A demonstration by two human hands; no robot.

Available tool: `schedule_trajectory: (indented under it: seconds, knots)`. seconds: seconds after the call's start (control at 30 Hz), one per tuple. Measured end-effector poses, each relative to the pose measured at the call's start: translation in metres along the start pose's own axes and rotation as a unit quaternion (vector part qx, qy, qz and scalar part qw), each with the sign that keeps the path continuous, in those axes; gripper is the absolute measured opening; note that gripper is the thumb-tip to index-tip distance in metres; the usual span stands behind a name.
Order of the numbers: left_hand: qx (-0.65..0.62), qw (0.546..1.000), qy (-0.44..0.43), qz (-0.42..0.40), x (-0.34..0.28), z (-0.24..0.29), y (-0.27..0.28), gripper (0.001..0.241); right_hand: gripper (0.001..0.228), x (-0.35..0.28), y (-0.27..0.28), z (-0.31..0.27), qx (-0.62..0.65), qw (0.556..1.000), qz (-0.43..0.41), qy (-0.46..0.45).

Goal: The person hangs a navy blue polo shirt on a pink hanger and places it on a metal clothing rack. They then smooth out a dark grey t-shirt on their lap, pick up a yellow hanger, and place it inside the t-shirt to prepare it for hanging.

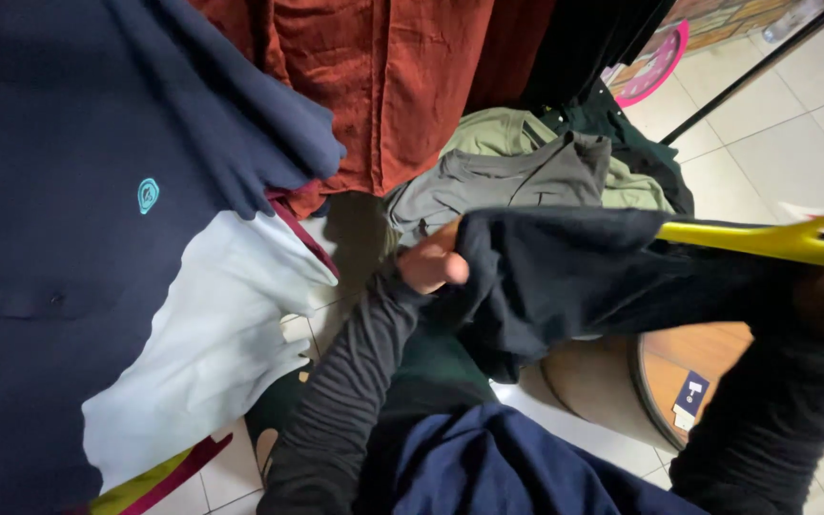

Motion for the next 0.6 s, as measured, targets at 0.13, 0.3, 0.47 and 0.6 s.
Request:
schedule_trajectory:
  seconds: [0.13,0.3,0.47,0.6]
  knots:
    - [0.21,0.965,-0.001,0.157,-0.008,-0.003,0.05,0.012,0.031,-0.049,-0.049,-0.04,-0.569,0.704,-0.077,0.418]
    - [0.349,0.848,0.033,0.398,-0.029,-0.021,0.116,0.038,0.032,-0.109,-0.349,0.044,-0.809,0.273,-0.044,0.519]
    - [0.564,0.671,0.068,0.477,-0.111,-0.076,0.211,0.05,0.057,-0.074,-0.248,0.181,-0.882,0.379,-0.179,0.215]
    - [0.578,0.65,0.107,0.482,-0.12,-0.067,0.23,0.043,0.059,-0.056,-0.245,0.209,-0.874,0.393,-0.187,0.218]
Point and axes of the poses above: each hand's wrist, its own x-axis towards the middle knuckle, its own y-axis out of the back of the hand, z = x × y, the point moved 7 cm from there along x, towards the middle knuckle, and after that the axes turned 8 degrees about z, right-handed, at the moved point
